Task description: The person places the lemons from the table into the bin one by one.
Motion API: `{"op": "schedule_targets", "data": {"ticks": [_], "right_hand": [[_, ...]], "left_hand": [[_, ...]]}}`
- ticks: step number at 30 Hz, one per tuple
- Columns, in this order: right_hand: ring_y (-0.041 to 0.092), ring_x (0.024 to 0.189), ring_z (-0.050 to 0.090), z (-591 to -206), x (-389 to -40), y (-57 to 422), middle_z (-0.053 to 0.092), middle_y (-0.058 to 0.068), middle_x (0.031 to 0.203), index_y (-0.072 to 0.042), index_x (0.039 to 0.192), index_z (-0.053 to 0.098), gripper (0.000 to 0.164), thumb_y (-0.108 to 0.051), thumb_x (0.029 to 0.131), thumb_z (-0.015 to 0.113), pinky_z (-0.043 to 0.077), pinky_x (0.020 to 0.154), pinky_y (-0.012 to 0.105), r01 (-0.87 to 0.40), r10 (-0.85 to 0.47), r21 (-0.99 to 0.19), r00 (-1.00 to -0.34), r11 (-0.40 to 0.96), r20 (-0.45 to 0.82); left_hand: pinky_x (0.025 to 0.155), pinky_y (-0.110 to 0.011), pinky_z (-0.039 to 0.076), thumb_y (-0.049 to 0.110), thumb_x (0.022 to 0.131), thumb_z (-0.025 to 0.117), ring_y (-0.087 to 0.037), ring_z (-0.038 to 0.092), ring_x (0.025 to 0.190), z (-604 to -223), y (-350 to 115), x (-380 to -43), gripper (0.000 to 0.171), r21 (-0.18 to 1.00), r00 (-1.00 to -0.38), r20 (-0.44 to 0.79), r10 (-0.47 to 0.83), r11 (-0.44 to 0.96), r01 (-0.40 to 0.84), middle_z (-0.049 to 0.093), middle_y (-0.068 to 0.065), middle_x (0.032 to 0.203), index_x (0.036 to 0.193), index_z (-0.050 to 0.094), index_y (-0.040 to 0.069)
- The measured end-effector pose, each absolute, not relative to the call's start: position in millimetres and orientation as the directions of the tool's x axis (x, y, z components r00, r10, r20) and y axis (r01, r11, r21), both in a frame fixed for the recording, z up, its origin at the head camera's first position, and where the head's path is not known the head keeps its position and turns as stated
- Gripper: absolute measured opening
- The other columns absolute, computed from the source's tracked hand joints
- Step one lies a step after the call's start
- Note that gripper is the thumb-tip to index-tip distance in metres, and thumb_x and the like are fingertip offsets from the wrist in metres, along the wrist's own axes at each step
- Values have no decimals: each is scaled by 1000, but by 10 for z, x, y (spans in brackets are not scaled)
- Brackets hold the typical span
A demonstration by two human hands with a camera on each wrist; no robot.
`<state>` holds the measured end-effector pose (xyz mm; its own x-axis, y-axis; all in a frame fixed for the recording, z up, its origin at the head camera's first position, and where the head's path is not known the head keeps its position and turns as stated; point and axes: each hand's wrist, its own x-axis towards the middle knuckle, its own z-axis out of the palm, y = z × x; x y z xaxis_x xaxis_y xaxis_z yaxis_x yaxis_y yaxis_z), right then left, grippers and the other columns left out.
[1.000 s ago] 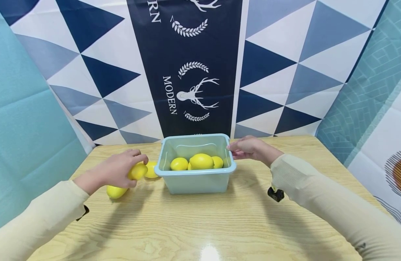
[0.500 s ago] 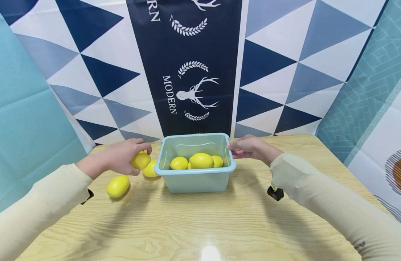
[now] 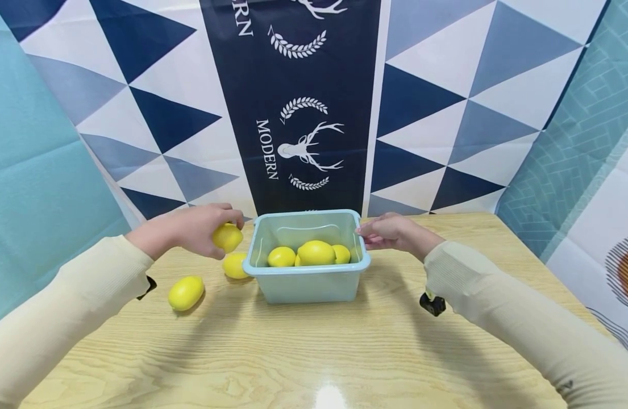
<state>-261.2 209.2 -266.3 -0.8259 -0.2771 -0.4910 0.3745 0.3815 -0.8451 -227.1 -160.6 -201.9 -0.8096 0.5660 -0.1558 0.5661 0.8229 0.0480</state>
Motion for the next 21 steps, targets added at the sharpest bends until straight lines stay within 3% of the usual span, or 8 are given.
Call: {"op": "schedule_targets", "data": {"ticks": [11, 21], "right_hand": [[3, 75, 65, -2663, -2619, 2096, 66, -7, 83, 11, 141, 33, 54, -13, 97, 53, 57, 79, 18, 375, -276, -843, -825, 386, -494], [3, 75, 65, -2668, -2616, 2119, 67, -6, 85, 10, 139, 37, 53, -16, 97, 56, 57, 82, 19, 346, -282, -840, -830, 418, -482]], "left_hand": [[76, -29, 51, 19, 72, 76, -22, 54, 91, -1920, -1387, -2413, 46, 61, -773, -170, 612, 789, 611, 63, -7, 105, 114, 60, 12], [74, -27, 51, 24, 75, 73, -21, 55, 92, -1791, -1137, -2532, 45, 50, -779, -220, 587, 805, 592, 61, -6, 107, 116, 57, 16]]}}
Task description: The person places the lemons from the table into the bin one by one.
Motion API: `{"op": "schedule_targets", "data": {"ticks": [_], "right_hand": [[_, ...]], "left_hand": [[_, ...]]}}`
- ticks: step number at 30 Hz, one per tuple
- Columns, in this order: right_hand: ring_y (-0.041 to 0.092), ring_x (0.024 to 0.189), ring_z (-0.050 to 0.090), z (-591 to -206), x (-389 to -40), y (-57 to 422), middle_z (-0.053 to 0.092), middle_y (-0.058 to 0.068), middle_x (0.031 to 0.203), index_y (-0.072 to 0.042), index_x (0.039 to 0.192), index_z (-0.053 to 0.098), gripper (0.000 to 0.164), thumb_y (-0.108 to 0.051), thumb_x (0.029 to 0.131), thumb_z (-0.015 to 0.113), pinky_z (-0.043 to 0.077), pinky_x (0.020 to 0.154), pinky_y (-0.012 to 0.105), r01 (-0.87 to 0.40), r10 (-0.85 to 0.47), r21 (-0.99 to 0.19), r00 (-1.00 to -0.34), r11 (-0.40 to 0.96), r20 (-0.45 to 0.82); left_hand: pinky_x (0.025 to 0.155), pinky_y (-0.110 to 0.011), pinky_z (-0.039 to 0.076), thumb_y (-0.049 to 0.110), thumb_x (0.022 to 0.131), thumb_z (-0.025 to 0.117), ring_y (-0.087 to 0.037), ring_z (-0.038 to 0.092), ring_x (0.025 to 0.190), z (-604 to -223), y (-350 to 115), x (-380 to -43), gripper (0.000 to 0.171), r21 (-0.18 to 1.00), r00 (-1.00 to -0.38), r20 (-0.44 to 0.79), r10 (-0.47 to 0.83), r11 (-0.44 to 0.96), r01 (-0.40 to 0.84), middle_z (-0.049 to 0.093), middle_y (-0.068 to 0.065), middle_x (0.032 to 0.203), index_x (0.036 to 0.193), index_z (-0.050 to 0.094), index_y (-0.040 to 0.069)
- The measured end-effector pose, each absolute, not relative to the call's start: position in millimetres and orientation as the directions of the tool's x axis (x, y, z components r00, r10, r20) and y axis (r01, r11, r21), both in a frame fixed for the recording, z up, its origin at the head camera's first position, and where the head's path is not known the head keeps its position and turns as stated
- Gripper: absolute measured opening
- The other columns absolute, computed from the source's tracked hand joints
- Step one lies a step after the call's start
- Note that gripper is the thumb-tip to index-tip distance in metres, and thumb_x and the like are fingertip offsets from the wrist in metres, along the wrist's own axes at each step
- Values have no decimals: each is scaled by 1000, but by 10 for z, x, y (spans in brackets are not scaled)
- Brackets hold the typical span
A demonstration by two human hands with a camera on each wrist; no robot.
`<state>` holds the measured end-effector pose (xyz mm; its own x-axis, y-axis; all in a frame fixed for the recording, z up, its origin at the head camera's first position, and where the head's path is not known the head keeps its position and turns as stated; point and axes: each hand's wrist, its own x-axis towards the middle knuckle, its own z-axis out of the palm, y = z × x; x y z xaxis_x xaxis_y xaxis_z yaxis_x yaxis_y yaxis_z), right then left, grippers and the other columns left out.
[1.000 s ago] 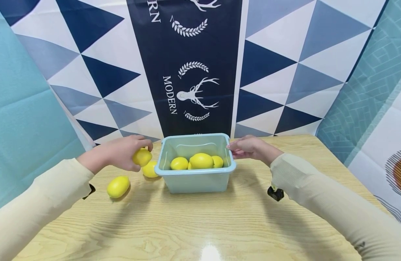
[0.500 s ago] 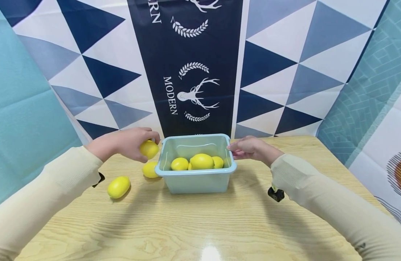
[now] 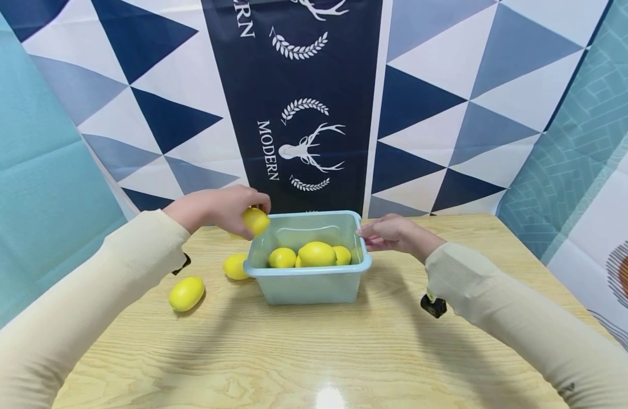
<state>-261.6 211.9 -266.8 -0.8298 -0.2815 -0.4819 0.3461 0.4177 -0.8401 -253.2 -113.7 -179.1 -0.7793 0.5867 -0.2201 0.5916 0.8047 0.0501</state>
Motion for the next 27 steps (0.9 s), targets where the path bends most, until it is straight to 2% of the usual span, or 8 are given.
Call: {"op": "schedule_targets", "data": {"ticks": [10, 18, 27], "right_hand": [[3, 73, 64, -2668, -2605, 2119, 67, -7, 83, 9, 133, 42, 45, -16, 97, 55, 57, 81, 19, 337, -289, -846, -832, 413, -473], [2, 75, 65, -2661, -2603, 2105, 67, -7, 84, 12, 140, 34, 53, -14, 97, 53, 57, 82, 19, 351, -285, -844, -829, 406, -481], [3, 76, 66, -2671, -2617, 2103, 66, -6, 85, 12, 141, 33, 55, -14, 97, 54, 57, 80, 18, 360, -282, -845, -828, 396, -485]], "left_hand": [[79, -28, 52, 26, 76, 72, -20, 55, 96, -1746, -913, -2643, 41, 65, -777, -229, 586, 806, 589, 62, -3, 108, 114, 59, 17], [81, -29, 52, 28, 77, 71, -20, 54, 97, -1774, -737, -2763, 42, 71, -777, -258, 574, 813, 577, 59, -2, 110, 116, 57, 18], [79, -29, 50, 28, 76, 71, -18, 53, 96, -1941, -569, -2848, 43, 56, -775, -315, 548, 826, 561, 58, -1, 109, 115, 57, 17]]}}
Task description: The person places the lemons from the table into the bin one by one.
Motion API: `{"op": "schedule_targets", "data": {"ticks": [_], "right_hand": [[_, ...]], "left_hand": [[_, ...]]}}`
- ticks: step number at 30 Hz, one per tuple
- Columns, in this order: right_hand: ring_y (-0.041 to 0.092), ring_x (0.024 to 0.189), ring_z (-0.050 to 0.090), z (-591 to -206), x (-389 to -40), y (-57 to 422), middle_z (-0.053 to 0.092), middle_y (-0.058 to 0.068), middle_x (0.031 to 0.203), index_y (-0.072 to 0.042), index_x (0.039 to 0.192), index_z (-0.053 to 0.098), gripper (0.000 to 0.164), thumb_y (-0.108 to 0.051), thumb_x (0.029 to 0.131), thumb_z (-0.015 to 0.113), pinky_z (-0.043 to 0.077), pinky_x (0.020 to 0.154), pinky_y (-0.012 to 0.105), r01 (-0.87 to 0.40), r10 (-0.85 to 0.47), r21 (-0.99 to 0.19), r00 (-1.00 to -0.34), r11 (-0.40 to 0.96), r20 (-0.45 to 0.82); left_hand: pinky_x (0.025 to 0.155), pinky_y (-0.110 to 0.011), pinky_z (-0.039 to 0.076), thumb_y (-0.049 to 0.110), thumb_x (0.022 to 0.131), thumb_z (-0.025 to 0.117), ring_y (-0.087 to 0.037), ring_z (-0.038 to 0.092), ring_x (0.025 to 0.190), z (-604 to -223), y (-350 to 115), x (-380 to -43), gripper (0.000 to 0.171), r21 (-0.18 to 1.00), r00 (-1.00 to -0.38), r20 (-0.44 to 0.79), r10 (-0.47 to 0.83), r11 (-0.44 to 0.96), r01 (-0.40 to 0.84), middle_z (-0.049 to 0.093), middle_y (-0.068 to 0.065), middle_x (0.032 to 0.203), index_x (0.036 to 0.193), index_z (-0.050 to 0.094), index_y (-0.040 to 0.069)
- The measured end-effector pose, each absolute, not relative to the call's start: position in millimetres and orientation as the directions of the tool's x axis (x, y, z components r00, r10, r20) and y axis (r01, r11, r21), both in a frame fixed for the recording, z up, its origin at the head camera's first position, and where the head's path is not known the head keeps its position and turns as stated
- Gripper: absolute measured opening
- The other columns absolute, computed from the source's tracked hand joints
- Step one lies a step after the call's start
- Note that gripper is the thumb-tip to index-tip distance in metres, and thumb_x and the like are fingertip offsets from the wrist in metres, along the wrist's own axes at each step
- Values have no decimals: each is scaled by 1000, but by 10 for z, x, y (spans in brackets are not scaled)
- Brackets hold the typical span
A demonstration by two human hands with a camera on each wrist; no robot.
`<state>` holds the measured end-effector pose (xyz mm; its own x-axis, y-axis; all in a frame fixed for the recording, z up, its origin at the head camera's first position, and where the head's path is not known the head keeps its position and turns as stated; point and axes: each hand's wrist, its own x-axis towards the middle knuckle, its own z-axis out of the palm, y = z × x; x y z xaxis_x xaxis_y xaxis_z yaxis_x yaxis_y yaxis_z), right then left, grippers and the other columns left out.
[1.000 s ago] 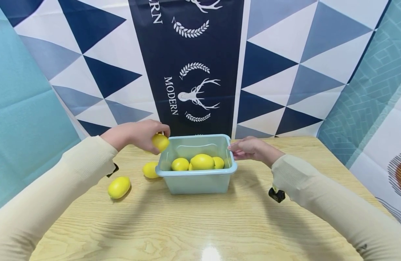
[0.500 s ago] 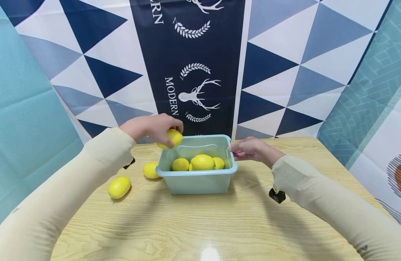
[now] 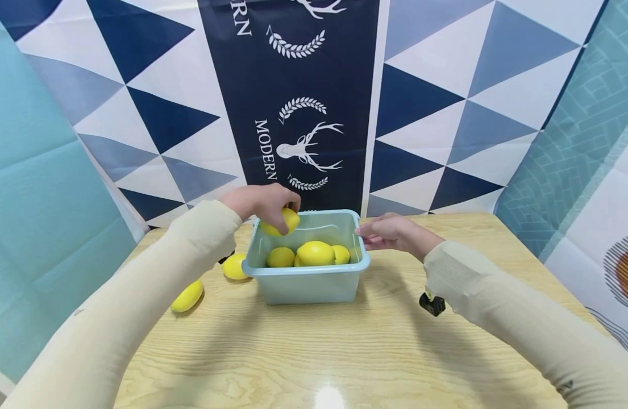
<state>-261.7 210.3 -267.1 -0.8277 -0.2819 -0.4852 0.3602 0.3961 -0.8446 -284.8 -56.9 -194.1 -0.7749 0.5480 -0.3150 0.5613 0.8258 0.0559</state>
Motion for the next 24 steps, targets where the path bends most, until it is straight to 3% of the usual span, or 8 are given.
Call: {"op": "schedule_targets", "data": {"ticks": [5, 14, 21, 24], "right_hand": [[3, 77, 65, -2673, -2616, 2092, 66, -5, 88, 12, 140, 33, 55, -14, 97, 54, 57, 79, 17, 357, -291, -848, -827, 391, -482], [3, 77, 65, -2657, -2610, 2089, 65, -5, 86, 12, 139, 34, 52, -12, 97, 53, 57, 79, 18, 352, -292, -855, -832, 381, -472], [2, 75, 65, -2670, -2606, 2107, 66, -6, 84, 12, 139, 35, 52, -12, 97, 54, 57, 78, 17, 348, -292, -860, -836, 374, -465], [2, 74, 65, -2675, -2595, 2118, 66, -6, 84, 12, 139, 35, 52, -12, 96, 55, 58, 78, 18, 346, -296, -862, -836, 370, -463]], "left_hand": [[77, -28, 49, 27, 75, 73, -18, 54, 94, -2109, -513, -2852, 44, 28, -778, -354, 519, 837, 546, 59, 0, 109, 115, 57, 18], [70, -25, 46, 23, 74, 76, -17, 53, 85, -2337, -440, -2840, 30, -36, -768, -364, 527, 816, 577, 58, 1, 92, 96, 59, 13], [72, -25, 48, 26, 75, 76, -16, 55, 84, -2374, -416, -2812, 28, -14, -763, -394, 513, 826, 563, 62, 1, 91, 95, 60, 14], [76, -26, 54, 31, 77, 76, -16, 58, 84, -2384, -396, -2793, 30, 33, -759, -420, 498, 844, 536, 62, 0, 93, 95, 60, 13]]}}
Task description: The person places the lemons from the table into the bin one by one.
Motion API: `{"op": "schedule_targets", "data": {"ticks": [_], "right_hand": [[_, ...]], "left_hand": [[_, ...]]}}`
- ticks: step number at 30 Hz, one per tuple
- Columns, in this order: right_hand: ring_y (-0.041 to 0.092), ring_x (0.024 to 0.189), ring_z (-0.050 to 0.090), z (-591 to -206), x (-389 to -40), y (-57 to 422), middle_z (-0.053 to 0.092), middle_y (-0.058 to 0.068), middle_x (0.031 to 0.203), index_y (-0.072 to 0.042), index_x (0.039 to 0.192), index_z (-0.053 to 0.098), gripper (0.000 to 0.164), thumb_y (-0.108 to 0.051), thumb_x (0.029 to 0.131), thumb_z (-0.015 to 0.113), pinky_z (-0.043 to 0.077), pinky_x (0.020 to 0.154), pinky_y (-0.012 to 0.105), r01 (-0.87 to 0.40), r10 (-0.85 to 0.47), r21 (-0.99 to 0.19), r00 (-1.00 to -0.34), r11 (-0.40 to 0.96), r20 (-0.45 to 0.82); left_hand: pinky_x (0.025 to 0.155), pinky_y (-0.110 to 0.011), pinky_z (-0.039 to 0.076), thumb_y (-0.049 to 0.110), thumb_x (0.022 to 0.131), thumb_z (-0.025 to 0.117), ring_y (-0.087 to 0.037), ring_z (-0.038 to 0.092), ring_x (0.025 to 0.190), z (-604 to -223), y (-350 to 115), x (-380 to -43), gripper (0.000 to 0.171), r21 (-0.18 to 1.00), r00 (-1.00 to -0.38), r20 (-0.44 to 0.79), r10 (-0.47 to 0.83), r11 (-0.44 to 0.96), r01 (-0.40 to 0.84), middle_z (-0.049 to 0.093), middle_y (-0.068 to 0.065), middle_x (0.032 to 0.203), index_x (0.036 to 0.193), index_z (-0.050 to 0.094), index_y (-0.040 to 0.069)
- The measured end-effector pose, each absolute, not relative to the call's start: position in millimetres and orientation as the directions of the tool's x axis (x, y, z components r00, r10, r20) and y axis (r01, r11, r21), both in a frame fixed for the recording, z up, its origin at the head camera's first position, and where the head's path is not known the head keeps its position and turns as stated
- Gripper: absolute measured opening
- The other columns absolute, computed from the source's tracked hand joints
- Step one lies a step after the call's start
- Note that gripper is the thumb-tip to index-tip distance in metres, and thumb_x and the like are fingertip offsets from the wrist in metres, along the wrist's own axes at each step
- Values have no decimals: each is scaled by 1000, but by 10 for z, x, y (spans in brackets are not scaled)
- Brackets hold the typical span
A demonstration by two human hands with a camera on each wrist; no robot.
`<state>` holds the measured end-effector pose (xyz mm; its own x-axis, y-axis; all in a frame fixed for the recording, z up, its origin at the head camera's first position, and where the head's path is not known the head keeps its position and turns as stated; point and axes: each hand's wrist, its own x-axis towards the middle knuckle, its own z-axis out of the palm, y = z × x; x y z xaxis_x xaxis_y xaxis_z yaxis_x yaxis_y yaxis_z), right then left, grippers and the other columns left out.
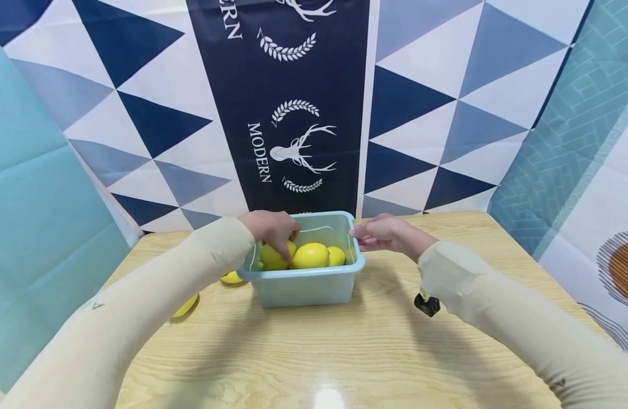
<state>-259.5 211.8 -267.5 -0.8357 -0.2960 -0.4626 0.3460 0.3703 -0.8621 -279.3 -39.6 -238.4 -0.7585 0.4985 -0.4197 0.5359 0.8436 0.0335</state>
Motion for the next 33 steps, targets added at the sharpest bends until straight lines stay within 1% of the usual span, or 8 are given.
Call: {"op": "schedule_targets", "data": {"ticks": [5, 8, 11, 14, 15, 18, 25, 33], "right_hand": [[3, 76, 66, -2694, -2603, 2133, 67, -5, 86, 11, 137, 38, 54, -15, 94, 59, 58, 79, 19, 346, -301, -863, -834, 367, -462], [4, 78, 67, -2706, -2613, 2164, 67, -3, 87, 11, 132, 45, 54, -18, 91, 65, 58, 80, 20, 343, -332, -873, -825, 346, -456], [4, 78, 67, -2708, -2611, 2176, 68, -3, 88, 10, 130, 46, 58, -22, 88, 69, 58, 80, 20, 339, -353, -877, -818, 341, -454], [4, 78, 67, -2702, -2603, 2155, 67, -4, 87, 11, 134, 42, 57, -20, 91, 65, 58, 80, 19, 346, -334, -868, -821, 355, -463], [3, 78, 66, -2698, -2595, 2138, 67, -5, 87, 12, 137, 38, 59, -19, 92, 62, 57, 80, 18, 345, -316, -862, -826, 372, -466], [3, 77, 66, -2686, -2591, 2113, 67, -5, 86, 11, 139, 34, 56, -15, 95, 57, 57, 79, 17, 356, -292, -855, -830, 376, -475], [3, 75, 66, -2679, -2605, 2106, 67, -6, 84, 11, 141, 33, 54, -14, 97, 53, 57, 76, 17, 370, -273, -851, -833, 372, -482], [3, 75, 67, -2679, -2608, 2096, 67, -6, 83, 12, 140, 33, 54, -13, 97, 54, 57, 77, 17, 375, -271, -854, -834, 361, -481]], "left_hand": [[79, -34, 60, 34, 78, 76, -18, 62, 82, -2402, -401, -2764, 33, 92, -746, -462, 480, 862, 498, 62, -3, 95, 95, 60, 11], [78, -32, 58, 36, 78, 76, -17, 59, 83, -2395, -420, -2760, 33, 73, -750, -450, 484, 857, 510, 62, -1, 94, 95, 60, 12], [76, -29, 55, 39, 78, 74, -17, 56, 87, -2370, -460, -2765, 35, 50, -750, -432, 500, 844, 534, 61, 0, 97, 99, 61, 14], [77, -29, 51, 42, 80, 71, -17, 54, 93, -2337, -522, -2784, 41, 28, -743, -407, 531, 820, 572, 60, 0, 104, 109, 60, 15], [77, -29, 49, 43, 81, 70, -17, 54, 94, -2323, -548, -2790, 43, 22, -739, -396, 544, 811, 585, 60, 0, 106, 111, 60, 14], [82, -31, 48, 42, 83, 68, -19, 53, 99, -2288, -644, -2810, 46, 22, -731, -354, 584, 786, 618, 60, -3, 112, 118, 58, 14], [99, -39, 49, 34, 85, 63, -25, 56, 115, -2203, -930, -2795, 45, 131, -718, -243, 652, 756, 642, 60, -12, 127, 123, 57, 10], [102, -42, 48, 28, 87, 63, -28, 57, 115, -2192, -1282, -2710, 44, 276, -734, -63, 676, 719, 638, 61, -12, 126, 124, 56, 7]]}}
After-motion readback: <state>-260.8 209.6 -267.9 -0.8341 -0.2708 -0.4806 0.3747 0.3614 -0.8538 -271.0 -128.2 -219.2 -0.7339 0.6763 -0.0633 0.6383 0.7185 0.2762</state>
